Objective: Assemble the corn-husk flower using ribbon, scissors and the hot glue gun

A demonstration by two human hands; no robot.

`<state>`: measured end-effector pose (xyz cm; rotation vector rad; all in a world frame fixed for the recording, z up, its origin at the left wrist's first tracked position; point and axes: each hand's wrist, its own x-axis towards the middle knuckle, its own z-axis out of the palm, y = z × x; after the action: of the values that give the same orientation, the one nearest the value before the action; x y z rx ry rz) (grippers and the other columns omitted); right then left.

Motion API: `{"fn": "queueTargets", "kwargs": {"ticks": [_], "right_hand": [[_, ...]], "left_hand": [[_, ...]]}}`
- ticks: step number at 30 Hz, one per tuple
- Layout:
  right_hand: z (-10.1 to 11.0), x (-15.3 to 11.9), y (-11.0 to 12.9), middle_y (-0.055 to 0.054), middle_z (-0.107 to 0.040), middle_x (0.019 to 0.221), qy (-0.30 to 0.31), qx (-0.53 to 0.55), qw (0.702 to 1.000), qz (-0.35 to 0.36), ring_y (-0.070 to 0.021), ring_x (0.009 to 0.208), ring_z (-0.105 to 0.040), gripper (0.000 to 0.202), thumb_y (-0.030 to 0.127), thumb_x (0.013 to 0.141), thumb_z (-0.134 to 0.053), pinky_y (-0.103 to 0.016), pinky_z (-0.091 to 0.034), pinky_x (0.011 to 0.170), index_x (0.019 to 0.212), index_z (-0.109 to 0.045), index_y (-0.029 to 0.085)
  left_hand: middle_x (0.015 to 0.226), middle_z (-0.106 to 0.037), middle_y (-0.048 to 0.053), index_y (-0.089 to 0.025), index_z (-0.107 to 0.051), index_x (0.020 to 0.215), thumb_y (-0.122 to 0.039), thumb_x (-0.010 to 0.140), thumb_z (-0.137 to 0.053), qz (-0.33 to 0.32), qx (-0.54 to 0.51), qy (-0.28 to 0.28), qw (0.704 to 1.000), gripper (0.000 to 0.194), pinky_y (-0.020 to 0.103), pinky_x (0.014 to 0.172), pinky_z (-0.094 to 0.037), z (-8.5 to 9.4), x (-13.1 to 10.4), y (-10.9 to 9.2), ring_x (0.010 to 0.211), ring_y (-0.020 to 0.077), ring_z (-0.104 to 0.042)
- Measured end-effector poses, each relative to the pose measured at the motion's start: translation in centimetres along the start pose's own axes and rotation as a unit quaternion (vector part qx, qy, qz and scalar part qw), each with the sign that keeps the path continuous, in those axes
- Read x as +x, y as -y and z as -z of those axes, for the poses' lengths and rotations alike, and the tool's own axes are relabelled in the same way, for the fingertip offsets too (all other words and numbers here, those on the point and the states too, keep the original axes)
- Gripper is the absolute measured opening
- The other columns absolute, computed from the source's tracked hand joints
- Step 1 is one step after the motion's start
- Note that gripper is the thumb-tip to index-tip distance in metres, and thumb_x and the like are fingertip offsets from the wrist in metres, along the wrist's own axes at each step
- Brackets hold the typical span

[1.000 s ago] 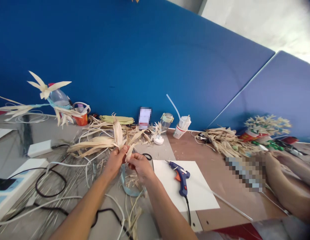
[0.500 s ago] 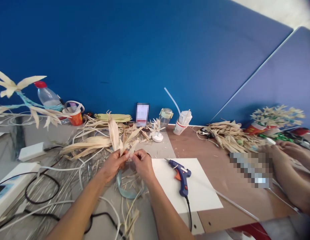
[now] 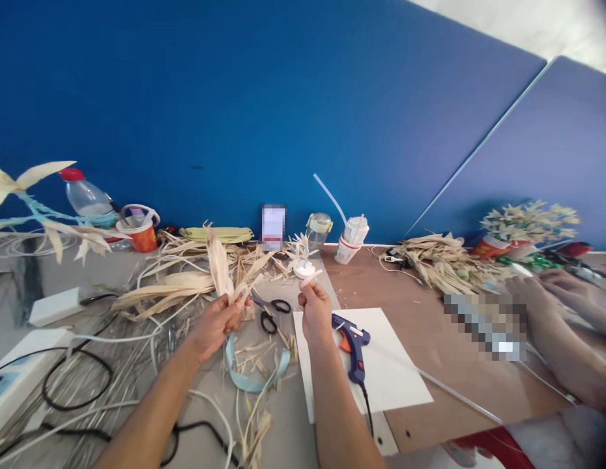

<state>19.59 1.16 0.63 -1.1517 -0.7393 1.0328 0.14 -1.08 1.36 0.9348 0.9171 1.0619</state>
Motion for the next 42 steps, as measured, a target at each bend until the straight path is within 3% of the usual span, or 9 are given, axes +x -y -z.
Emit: {"fn": "queueTargets", "kwargs": {"ticks": [3, 8, 11, 14, 17, 20, 24, 34, 42], "right_hand": [[0.4, 0.1, -0.2, -0.002, -0.056, 0.069, -0.02, -0.194, 0.98, 0.037, -0.0163, 0.064, -0.05, 0.026, 0.035, 0.073, -0.051, -0.028, -0.038, 0.062, 0.088, -0.061, 0.016], [-0.8, -1.5, 0.2, -0.01, -0.063, 0.091, 0.004, -0.432, 0.897, 0.092, -0.022, 0.085, -0.056, 0.023, 0.03, 0.08, -0.048, -0.035, -0.036, 0.084, 0.073, -0.065, 0.017], [-1.7, -2.2, 0.3, -0.009, -0.062, 0.1, 0.028, -0.36, 0.924, 0.127, -0.0187, 0.083, -0.055, 0.021, 0.026, 0.076, -0.053, -0.034, -0.037, 0.084, 0.09, -0.065, 0.017], [-2.6, -2.5, -0.4, -0.004, -0.063, 0.089, 0.159, -0.18, 0.969, 0.058, -0.0146, 0.072, -0.054, 0.034, 0.026, 0.07, -0.058, -0.028, -0.043, 0.072, 0.102, -0.061, 0.016], [-3.3, -2.9, -1.0, 0.001, -0.061, 0.071, 0.233, -0.062, 0.971, -0.014, -0.012, 0.064, -0.051, 0.027, 0.025, 0.064, -0.062, -0.024, -0.041, 0.063, 0.09, -0.063, 0.017], [-3.7, -3.2, -1.0, 0.005, -0.053, 0.056, 0.214, 0.0, 0.975, -0.059, -0.0087, 0.053, -0.044, 0.009, 0.026, 0.064, -0.061, -0.021, -0.035, 0.055, 0.064, -0.06, 0.017], [-3.7, -3.4, -0.3, 0.006, -0.048, 0.049, 0.174, 0.041, 0.98, -0.086, -0.0069, 0.047, -0.038, 0.018, 0.027, 0.063, -0.062, -0.02, -0.029, 0.05, 0.052, -0.052, 0.017], [-3.7, -2.9, -0.8, 0.007, -0.045, 0.044, 0.092, 0.059, 0.99, -0.089, -0.0068, 0.045, -0.034, 0.021, 0.028, 0.062, -0.063, -0.022, -0.025, 0.048, 0.05, -0.05, 0.017], [-3.2, -2.6, -0.8, 0.008, -0.043, 0.044, 0.069, 0.082, 0.991, -0.077, -0.0067, 0.044, -0.032, 0.02, 0.03, 0.064, -0.065, -0.022, -0.025, 0.047, 0.054, -0.053, 0.017]], "left_hand": [[0.055, -0.048, -0.005, -0.014, -0.061, 0.079, -0.031, 0.071, -0.066, -0.005, 0.001, 0.008, 1.0, 0.02, 0.02, 0.043, -0.023, 0.1, 0.1, 0.1, 0.04, 0.0025, -0.024], [0.063, -0.054, -0.004, -0.015, -0.054, 0.074, -0.026, 0.067, -0.069, -0.003, -0.026, -0.006, 1.0, 0.019, 0.018, 0.041, -0.021, 0.2, 0.2, 0.5, 0.038, 0.0, -0.027], [0.055, -0.046, -0.008, -0.016, -0.053, 0.072, -0.024, 0.067, -0.069, 0.007, -0.032, -0.008, 0.999, 0.019, 0.017, 0.04, -0.02, 0.1, 0.2, 0.5, 0.037, 0.0, -0.024], [0.055, -0.047, -0.007, -0.016, -0.052, 0.07, -0.023, 0.067, -0.068, 0.025, -0.029, 0.005, 0.999, 0.018, 0.018, 0.04, -0.019, 0.0, 0.1, 0.4, 0.036, -0.0003, -0.022], [0.054, -0.047, -0.006, -0.016, -0.052, 0.068, -0.025, 0.067, -0.068, 0.049, -0.015, 0.026, 0.998, 0.019, 0.018, 0.04, -0.019, 0.0, 0.0, 0.3, 0.036, 0.0002, -0.022], [0.052, -0.045, -0.007, -0.016, -0.052, 0.067, -0.027, 0.066, -0.069, 0.058, -0.004, 0.033, 0.998, 0.019, 0.019, 0.04, -0.017, -0.1, -0.1, 0.4, 0.037, 0.001, -0.022], [0.052, -0.045, -0.007, -0.017, -0.053, 0.068, -0.026, 0.064, -0.07, 0.067, 0.003, 0.032, 0.997, 0.02, 0.019, 0.04, -0.014, -0.2, -0.1, 0.6, 0.038, 0.0015, -0.022], [0.066, -0.059, -0.002, -0.015, -0.053, 0.076, -0.028, 0.072, -0.068, 0.029, -0.003, 0.025, 0.999, 0.021, 0.017, 0.041, -0.021, 0.3, 0.3, 0.8, 0.039, -0.0003, -0.027], [0.057, -0.05, -0.006, -0.013, -0.055, 0.071, -0.027, 0.07, -0.072, -0.004, -0.083, -0.03, 0.996, 0.022, 0.015, 0.039, -0.024, 0.2, 0.4, 0.1, 0.037, -0.0018, -0.022]]}}
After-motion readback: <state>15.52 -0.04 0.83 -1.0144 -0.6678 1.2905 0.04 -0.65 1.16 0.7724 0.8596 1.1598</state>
